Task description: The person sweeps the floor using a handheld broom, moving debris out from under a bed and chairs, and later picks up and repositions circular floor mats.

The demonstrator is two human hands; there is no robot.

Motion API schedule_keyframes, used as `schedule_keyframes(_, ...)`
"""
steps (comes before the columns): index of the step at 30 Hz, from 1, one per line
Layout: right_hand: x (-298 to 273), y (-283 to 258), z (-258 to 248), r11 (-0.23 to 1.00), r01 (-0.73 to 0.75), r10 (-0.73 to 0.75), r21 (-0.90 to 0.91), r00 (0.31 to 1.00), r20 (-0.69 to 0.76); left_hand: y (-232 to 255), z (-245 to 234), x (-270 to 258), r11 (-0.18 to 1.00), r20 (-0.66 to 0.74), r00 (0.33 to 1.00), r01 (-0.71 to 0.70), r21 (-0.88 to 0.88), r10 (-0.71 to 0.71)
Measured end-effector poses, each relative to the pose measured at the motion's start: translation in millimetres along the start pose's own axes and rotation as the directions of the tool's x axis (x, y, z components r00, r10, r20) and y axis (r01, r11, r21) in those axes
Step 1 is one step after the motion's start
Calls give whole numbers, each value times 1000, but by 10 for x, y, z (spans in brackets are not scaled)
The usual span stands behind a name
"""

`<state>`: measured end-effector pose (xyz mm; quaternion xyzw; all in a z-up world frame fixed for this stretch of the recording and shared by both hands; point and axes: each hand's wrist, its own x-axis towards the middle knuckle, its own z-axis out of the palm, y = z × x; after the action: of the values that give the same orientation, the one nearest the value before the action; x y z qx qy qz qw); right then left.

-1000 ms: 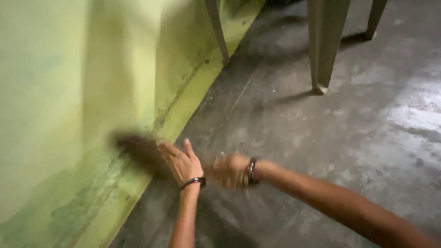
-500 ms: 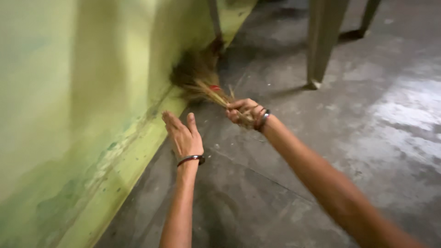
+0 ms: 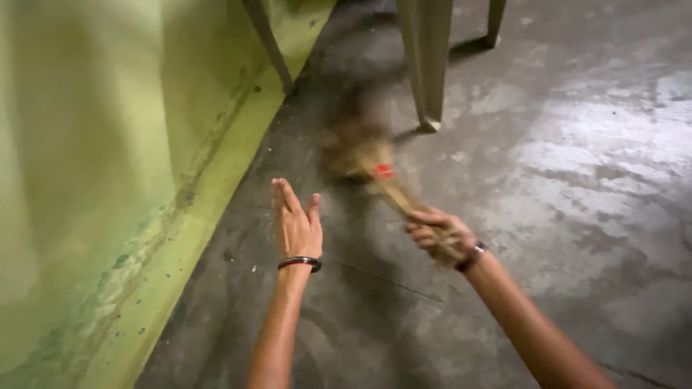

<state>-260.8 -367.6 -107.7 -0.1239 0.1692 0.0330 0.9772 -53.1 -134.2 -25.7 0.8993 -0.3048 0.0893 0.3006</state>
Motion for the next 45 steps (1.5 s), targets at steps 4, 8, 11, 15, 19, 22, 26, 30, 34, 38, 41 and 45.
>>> schedule_keyframes(4, -870, 66, -207, 992, 97, -102, -86, 993, -64, 187, 253, -83, 999, 94, 995, -31, 35, 27)
schedule_keyframes(8, -1485, 101, -300, 920, -192, 100, -341, 957, -271, 662, 606, -40, 998, 221, 973, -69, 13, 65)
schedule_keyframes(11, -2121, -139, -660, 927, -229, 85, -297, 899, -429, 1074, 817, -63, 978, 322, 926, -208, -3, 197)
schedule_keyframes(15, -2918, -856, -1183, 942, 33, -175, -335, 899, -403, 1374, 966, -92, 969, 404, 883, -242, -44, 239)
schedule_keyframes(19, -3148, -1256, -1136, 820, 234, -474, -523, 789, -391, 1645, 1200, -47, 974, 433, 876, -227, -22, 214)
schedule_keyframes(22, -3204, -992, -952, 747, 154, -547, -647, 696, -466, 1979, 1408, -102, 973, 469, 853, -217, -83, 230)
schedule_keyframes(26, -3283, -7, -1053, 418, -223, -320, -881, 872, -372, 2422, 1676, -212, 929, 397, 840, -344, -134, 369)
schedule_keyframes(30, -4094, 572, -1494, 638, -345, -166, -688, 811, -560, 2592, 1791, -256, 883, 426, 778, -449, -137, 462)
schedule_keyframes(34, -5226, 301, -2224, 835, -142, -318, -531, 663, -677, 2581, 1903, -243, 911, 491, 772, -388, -139, 404)
schedule_keyframes(38, -5727, -631, -2398, 882, 6, -399, -471, 540, -741, 2888, 2192, -337, 952, 547, 780, -261, -157, 304)
schedule_keyframes(41, -5459, -1124, -2169, 679, -35, -679, -734, 351, -645, 3350, 2440, -546, 930, 565, 738, -285, -234, 369)
schedule_keyframes(45, -4868, -942, -2030, 341, -114, -886, -933, 295, -359, 4131, 2587, -810, 821, 465, 678, -448, -354, 570)
